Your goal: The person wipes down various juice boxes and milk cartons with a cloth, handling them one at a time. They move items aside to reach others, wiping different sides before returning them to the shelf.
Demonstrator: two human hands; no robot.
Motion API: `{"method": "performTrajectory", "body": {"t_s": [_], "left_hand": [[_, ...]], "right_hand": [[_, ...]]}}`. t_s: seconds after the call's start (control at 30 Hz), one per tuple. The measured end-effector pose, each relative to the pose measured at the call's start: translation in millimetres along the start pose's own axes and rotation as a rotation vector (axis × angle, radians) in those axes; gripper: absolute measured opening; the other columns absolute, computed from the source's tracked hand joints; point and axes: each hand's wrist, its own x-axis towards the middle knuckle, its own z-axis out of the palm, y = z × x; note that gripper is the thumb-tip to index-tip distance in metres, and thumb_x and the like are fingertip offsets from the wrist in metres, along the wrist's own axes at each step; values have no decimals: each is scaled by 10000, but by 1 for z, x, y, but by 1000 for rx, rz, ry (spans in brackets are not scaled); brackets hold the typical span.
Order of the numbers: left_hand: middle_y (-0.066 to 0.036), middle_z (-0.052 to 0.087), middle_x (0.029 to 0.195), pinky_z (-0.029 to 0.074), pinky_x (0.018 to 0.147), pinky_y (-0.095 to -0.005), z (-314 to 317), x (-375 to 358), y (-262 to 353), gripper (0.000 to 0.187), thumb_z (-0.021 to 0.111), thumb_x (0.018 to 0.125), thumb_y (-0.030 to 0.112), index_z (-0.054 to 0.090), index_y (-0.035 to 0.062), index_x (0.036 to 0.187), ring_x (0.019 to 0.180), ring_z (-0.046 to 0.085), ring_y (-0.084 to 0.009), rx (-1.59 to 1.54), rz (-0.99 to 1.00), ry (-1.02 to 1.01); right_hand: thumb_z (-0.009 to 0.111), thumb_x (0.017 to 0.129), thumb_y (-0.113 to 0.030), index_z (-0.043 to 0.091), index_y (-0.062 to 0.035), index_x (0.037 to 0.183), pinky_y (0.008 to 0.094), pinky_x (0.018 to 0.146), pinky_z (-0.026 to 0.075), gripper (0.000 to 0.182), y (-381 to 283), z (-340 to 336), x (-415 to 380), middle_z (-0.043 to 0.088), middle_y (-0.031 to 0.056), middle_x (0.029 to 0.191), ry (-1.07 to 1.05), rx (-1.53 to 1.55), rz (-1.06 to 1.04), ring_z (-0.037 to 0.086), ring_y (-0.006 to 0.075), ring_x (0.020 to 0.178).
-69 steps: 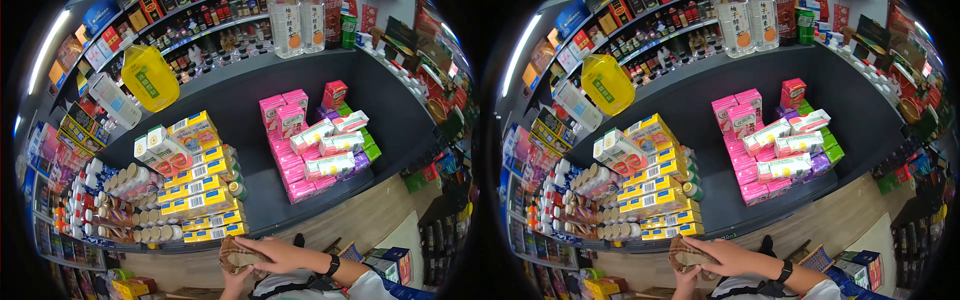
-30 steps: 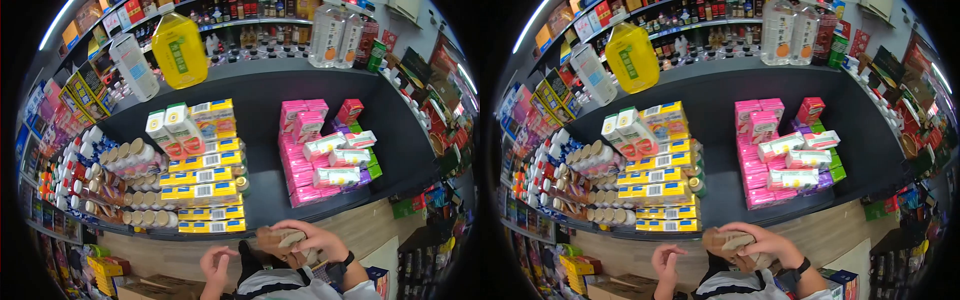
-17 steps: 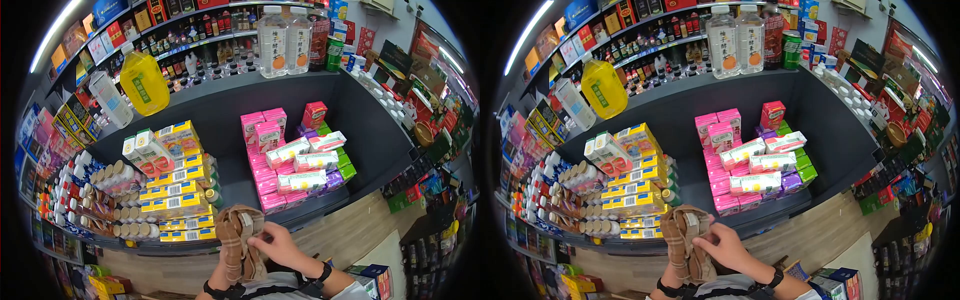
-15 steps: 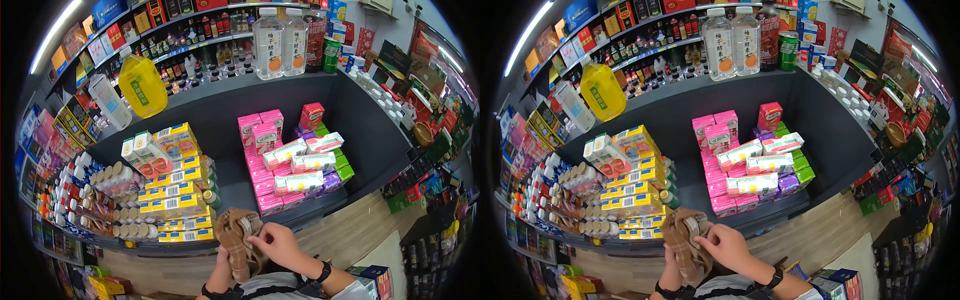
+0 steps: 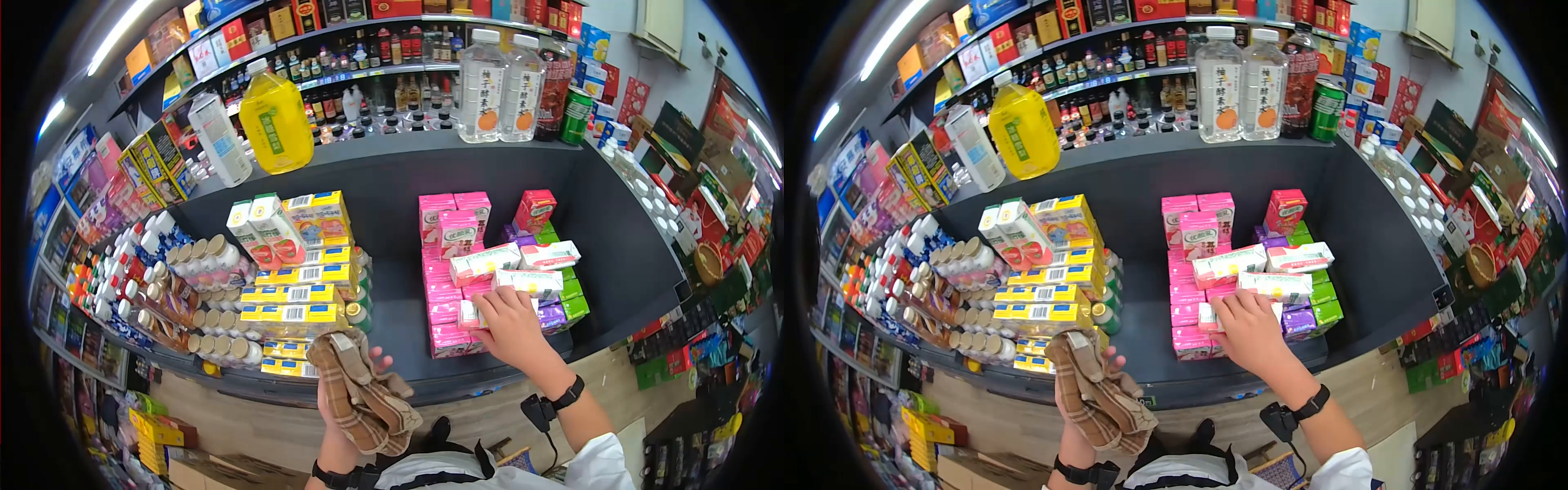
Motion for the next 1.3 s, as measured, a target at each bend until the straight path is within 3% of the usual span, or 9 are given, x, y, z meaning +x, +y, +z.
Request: {"method": "performTrajectory", "body": {"t_s": [0.27, 0.47, 0.67, 0.83, 0.93, 1.07, 1.17, 1.27, 1.3], "left_hand": [[-187, 270, 1594, 254, 1184, -591, 26, 31, -9, 762, 346, 1013, 574, 206, 77, 1572, 1484, 241, -387, 108, 158, -62], [-210, 391, 1524, 354, 1153, -447, 30, 36, -22, 729, 367, 1018, 580, 317, 49, 1516, 1381, 429, -304, -13, 33, -72], [-111, 528, 1351, 447, 1053, -356, -8, 15, -15, 514, 418, 1052, 372, 410, 17, 1424, 1234, 551, -201, 762, 278, -7], [-99, 623, 1040, 548, 808, -336, 28, 17, 35, 563, 360, 1029, 525, 537, 28, 1227, 899, 644, -190, 339, 81, 200], [-98, 621, 1076, 532, 818, -328, 5, 8, 26, 559, 339, 1042, 508, 527, 20, 1240, 923, 633, -176, 316, -11, 222], [-126, 544, 1319, 426, 1046, -371, 0, 0, 5, 553, 367, 1060, 432, 422, -14, 1384, 1219, 542, -221, 849, 312, -50], [-131, 488, 1411, 371, 1105, -380, 10, 5, 21, 570, 388, 1061, 401, 365, -26, 1438, 1303, 488, -224, 925, 339, -131], [-118, 468, 1440, 347, 1124, -368, 23, 14, 57, 554, 387, 1065, 368, 340, -16, 1461, 1326, 467, -198, 560, -68, -32], [-111, 455, 1451, 333, 1134, -357, 34, 17, 63, 541, 366, 1071, 349, 322, -4, 1478, 1337, 452, -185, 440, -139, -32]], "right_hand": [[841, 741, -324, 470, 35, 1383, 445, 847, 499, 823, -70, -17, -16, 595, 226, 1131, 245, 682, 52, 598, 398, 991], [740, 861, -298, 381, 73, 1442, 459, 857, 483, 776, -170, -31, 15, 551, 228, 1109, 179, 526, 114, 563, 398, 991], [643, 909, -174, 246, 92, 1494, 477, 959, 425, 756, -183, -16, 53, 465, 293, 1236, 71, 628, 279, 496, 453, 1127], [578, 912, -116, 191, 122, 1511, 463, 1002, 406, 752, -195, -22, 37, 432, 309, 1292, -70, 787, 49, 484, 443, 1146], [578, 896, -81, 186, 125, 1510, 473, 1006, 402, 757, -204, -7, 33, 426, 310, 1299, 132, 703, 91, 480, 443, 1144], [572, 926, -75, 239, 88, 1513, 428, 1039, 388, 694, -204, -17, 57, 467, 264, 1328, 341, 689, 204, 505, 366, 1196], [510, 1005, -150, 259, 73, 1509, 381, 1086, 365, 606, -205, -3, 48, 468, 218, 1409, 360, 1092, 353, 487, 265, 1288], [418, 1070, -306, 280, 70, 1501, 357, 1109, 331, 588, -214, 1, 31, 474, 143, 1428, 346, 1692, 481, 472, 233, 1321], [435, 1059, -333, 312, 67, 1483, 365, 1102, 341, 595, -213, -1, 33, 485, 155, 1403, 366, 1402, 411, 482, 234, 1302]]}}
